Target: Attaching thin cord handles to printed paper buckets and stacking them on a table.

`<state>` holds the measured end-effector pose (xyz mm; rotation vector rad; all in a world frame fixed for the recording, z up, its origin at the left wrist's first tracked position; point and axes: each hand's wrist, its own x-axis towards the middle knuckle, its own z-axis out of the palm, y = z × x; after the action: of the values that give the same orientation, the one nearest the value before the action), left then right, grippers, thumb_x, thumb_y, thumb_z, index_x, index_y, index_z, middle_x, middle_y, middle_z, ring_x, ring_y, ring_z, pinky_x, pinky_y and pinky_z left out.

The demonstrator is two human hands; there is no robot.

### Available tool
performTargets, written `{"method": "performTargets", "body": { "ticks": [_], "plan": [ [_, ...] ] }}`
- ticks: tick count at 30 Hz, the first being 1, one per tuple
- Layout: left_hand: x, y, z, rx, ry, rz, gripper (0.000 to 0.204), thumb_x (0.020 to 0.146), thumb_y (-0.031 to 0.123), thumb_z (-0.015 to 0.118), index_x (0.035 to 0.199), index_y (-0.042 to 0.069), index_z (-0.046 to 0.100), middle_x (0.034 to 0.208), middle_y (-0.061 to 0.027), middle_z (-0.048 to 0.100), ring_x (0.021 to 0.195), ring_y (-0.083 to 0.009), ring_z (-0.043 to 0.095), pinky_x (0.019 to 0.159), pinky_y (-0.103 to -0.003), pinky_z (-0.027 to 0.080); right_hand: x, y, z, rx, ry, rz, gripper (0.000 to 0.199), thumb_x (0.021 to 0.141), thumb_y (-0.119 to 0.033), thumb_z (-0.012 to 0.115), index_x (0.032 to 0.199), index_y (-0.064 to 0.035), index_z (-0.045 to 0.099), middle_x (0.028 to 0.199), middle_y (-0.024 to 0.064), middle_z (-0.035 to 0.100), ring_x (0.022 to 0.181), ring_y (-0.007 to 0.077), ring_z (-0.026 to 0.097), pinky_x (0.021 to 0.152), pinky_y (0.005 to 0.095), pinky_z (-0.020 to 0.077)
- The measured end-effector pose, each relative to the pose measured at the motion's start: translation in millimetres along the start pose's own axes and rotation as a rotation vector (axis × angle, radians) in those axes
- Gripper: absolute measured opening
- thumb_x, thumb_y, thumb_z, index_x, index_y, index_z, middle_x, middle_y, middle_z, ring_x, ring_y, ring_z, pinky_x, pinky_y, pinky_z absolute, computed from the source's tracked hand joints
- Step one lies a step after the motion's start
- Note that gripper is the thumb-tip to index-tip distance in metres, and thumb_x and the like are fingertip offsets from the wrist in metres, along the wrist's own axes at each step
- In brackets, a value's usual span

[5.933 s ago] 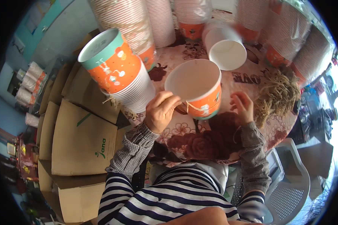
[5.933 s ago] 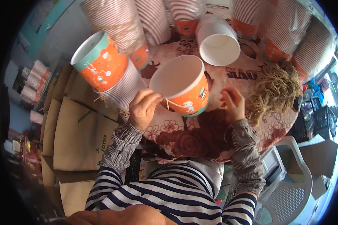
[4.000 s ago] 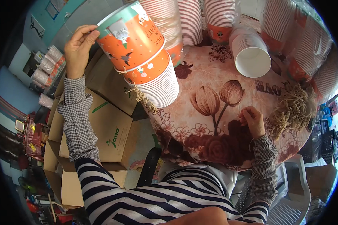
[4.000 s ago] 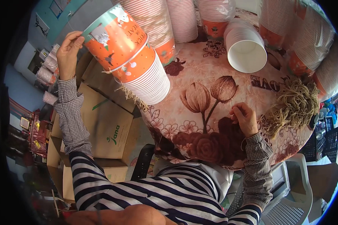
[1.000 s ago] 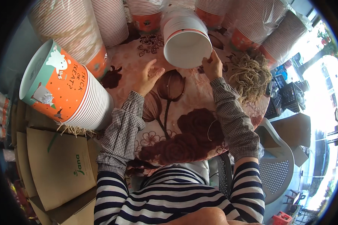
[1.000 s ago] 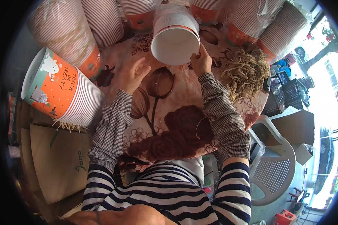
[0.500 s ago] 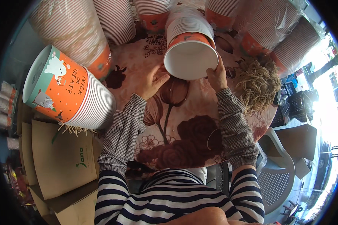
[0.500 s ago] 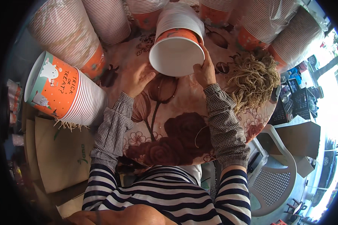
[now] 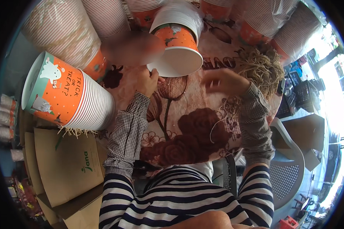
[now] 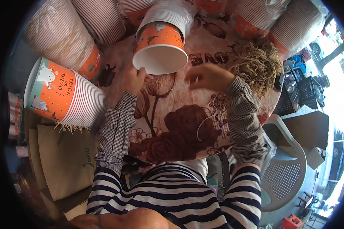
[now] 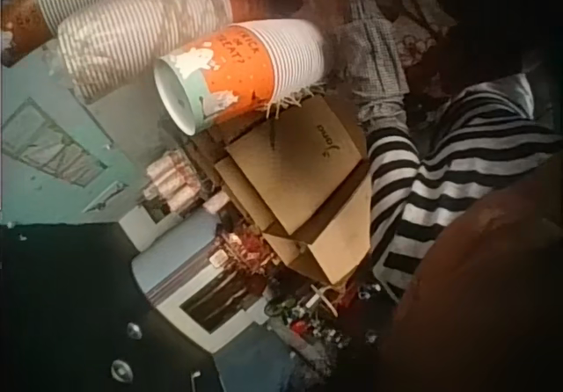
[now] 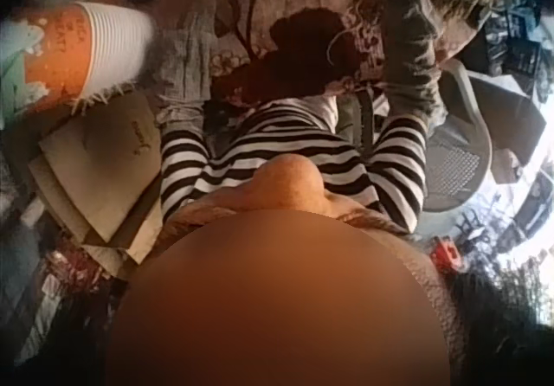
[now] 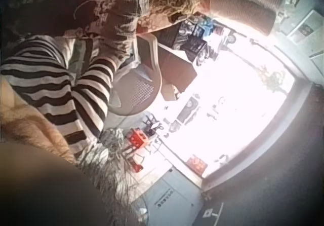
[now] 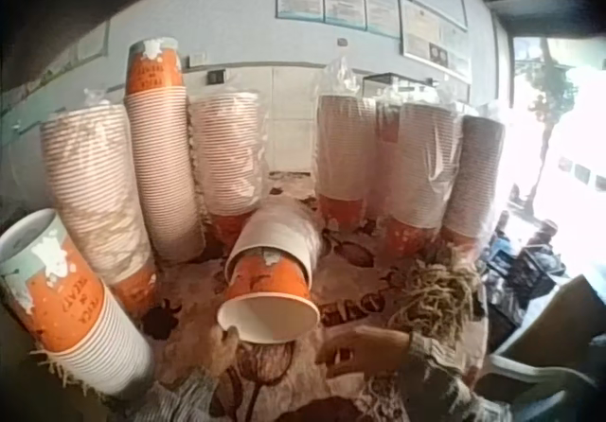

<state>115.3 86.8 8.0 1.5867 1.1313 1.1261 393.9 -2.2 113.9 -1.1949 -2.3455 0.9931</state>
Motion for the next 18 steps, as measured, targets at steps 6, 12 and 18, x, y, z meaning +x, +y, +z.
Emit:
{"method": "performTargets", "body": {
  "ticks": [6,12,18],
  "plan": [
    [-3,8,-12,0.337,0.001,-0.043,0.034,0.089,0.024,0.048,0.084,-0.005,0.063,0.055,-0.0091,0.064,0.051,-0.0193,0.064,0.053,-0.034,0.051,-38,-40,75,0.084,-0.499,-0.032,0.02,0.073,-0.012,0.068,0.093,-0.0071,0.065,0.09,0.0099,0.062,0.083,0.0241,0.062,0.072,0.0365,0.0498],
    [0,7,-16,0.333,-0.022,-0.035,0.034,0.089,0.025,0.049,0.084,-0.006,0.063,0.056,-0.0109,0.064,0.05,-0.0202,0.064,0.051,-0.034,0.051,-77,-18,105,-0.183,-0.278,0.092,0.01,0.075,-0.007,0.064,0.083,-0.0074,0.057,0.088,0.0068,0.051,0.08,0.0247,0.058,0.069,0.0369,0.0484],
    [1,13,-29,0.324,-0.126,-0.164,0.041,0.093,0.032,0.05,0.079,-0.005,0.063,0.056,-0.0103,0.063,0.042,-0.0165,0.059,0.041,-0.031,0.048,-32,-58,93,0.186,0.31,0.182,0.012,0.083,-0.01,0.064,0.09,-0.0012,0.061,0.076,0.0113,0.064,0.067,0.0182,0.063,0.063,0.0297,0.0497]
  ]
}}
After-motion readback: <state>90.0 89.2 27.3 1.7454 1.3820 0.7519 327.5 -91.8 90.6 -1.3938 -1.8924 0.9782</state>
